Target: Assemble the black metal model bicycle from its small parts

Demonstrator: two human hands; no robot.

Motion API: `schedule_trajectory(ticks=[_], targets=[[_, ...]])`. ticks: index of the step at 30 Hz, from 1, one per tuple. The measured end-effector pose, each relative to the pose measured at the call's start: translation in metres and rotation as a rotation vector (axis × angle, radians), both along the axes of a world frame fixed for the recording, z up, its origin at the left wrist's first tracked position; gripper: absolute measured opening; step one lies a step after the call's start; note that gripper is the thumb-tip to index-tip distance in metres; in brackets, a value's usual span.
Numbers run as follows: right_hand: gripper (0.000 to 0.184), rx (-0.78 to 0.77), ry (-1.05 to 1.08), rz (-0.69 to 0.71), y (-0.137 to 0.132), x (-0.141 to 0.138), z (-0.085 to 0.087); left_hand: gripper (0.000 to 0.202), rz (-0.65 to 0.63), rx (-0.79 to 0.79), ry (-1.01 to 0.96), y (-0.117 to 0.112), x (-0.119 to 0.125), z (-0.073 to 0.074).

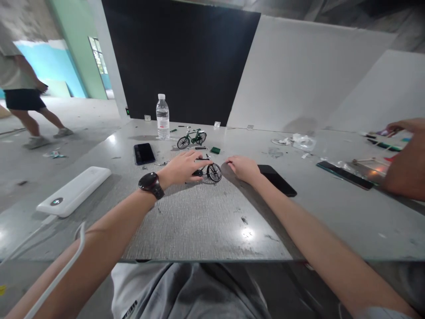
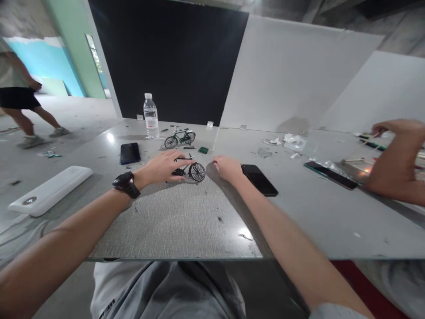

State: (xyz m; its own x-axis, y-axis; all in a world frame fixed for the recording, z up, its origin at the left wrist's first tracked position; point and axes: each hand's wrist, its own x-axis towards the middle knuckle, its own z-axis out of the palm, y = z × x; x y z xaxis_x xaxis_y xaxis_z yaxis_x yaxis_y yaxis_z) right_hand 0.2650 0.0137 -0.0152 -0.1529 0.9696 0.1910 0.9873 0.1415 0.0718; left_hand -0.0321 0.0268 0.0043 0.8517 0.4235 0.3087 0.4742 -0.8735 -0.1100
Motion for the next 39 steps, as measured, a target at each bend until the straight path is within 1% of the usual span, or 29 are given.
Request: schedule_trajectory(ticks=[3, 7, 9, 10, 11, 12, 13, 15, 17, 18, 20, 23, 25, 27, 29, 32, 34, 35, 39], targets=[[0.035, -0.012, 0.01, -0.01, 0.001, 0.0, 0.001, 0.069, 0.021, -0.139, -0.05, 0.002, -0.001, -0.003], [0.036, -0.023, 0.001, -0.048, 0.001, -0.002, 0.003, 0.084, 0.029, -0.425, -0.127, 0.005, -0.001, -0.006], [0.038, -0.038, -0.001, -0.066, 0.0, -0.003, 0.004, 0.085, 0.025, -0.537, -0.16, 0.008, -0.003, -0.005], [0.038, -0.045, -0.001, -0.071, -0.001, -0.003, 0.005, 0.079, 0.041, -0.557, -0.194, 0.011, -0.005, -0.003], [0.039, -0.052, 0.001, -0.078, -0.002, -0.004, 0.005, 0.07, 0.067, -0.551, -0.248, 0.014, -0.008, 0.0], [0.039, -0.056, 0.004, -0.087, -0.002, -0.004, 0.005, 0.057, 0.128, -0.493, -0.344, 0.018, -0.012, 0.004], [0.039, -0.059, 0.008, -0.096, -0.003, -0.004, 0.006, 0.051, 0.209, -0.416, -0.439, 0.022, -0.018, 0.007], [0.04, -0.061, 0.023, -0.108, -0.004, -0.005, 0.006, 0.052, 0.389, -0.243, -0.546, 0.03, -0.032, 0.013], [0.041, -0.061, 0.035, -0.105, -0.004, -0.004, 0.005, 0.054, 0.555, -0.102, -0.521, 0.038, -0.048, 0.015], [0.041, -0.062, 0.038, -0.103, -0.004, -0.004, 0.005, 0.053, 0.61, -0.07, -0.473, 0.041, -0.056, 0.013], [0.042, -0.067, 0.035, -0.107, -0.004, -0.003, 0.005, 0.052, 0.665, -0.033, -0.395, 0.047, -0.067, 0.008], [0.043, -0.087, 0.032, -0.117, -0.003, -0.002, 0.005, 0.047, 0.636, -0.029, -0.248, 0.054, -0.074, -0.003], [0.044, -0.106, 0.039, -0.124, -0.004, -0.001, 0.005, 0.046, 0.619, -0.033, -0.184, 0.058, -0.075, -0.007], [0.044, -0.125, 0.046, -0.13, -0.005, -0.001, 0.004, 0.044, 0.586, -0.062, -0.14, 0.06, -0.076, -0.006], [0.044, -0.125, 0.05, -0.115, -0.006, -0.001, 0.004, 0.041, 0.547, -0.109, -0.098, 0.061, -0.078, -0.002], [0.043, -0.046, 0.085, -0.044, -0.005, -0.007, 0.007, 0.042, 0.535, -0.199, -0.032, 0.062, -0.082, 0.005], [0.042, 0.001, 0.133, 0.032, 0.001, -0.019, 0.012, 0.042, 0.55, -0.27, 0.023, 0.063, -0.085, 0.006], [0.04, -0.004, 0.159, 0.076, 0.005, -0.027, 0.016, 0.039, 0.553, -0.316, 0.047, 0.064, -0.085, 0.006], [0.031, -0.099, 0.218, 0.193, 0.035, -0.071, 0.027, 0.014, 0.529, -0.471, 0.054, 0.068, -0.084, -0.002]])
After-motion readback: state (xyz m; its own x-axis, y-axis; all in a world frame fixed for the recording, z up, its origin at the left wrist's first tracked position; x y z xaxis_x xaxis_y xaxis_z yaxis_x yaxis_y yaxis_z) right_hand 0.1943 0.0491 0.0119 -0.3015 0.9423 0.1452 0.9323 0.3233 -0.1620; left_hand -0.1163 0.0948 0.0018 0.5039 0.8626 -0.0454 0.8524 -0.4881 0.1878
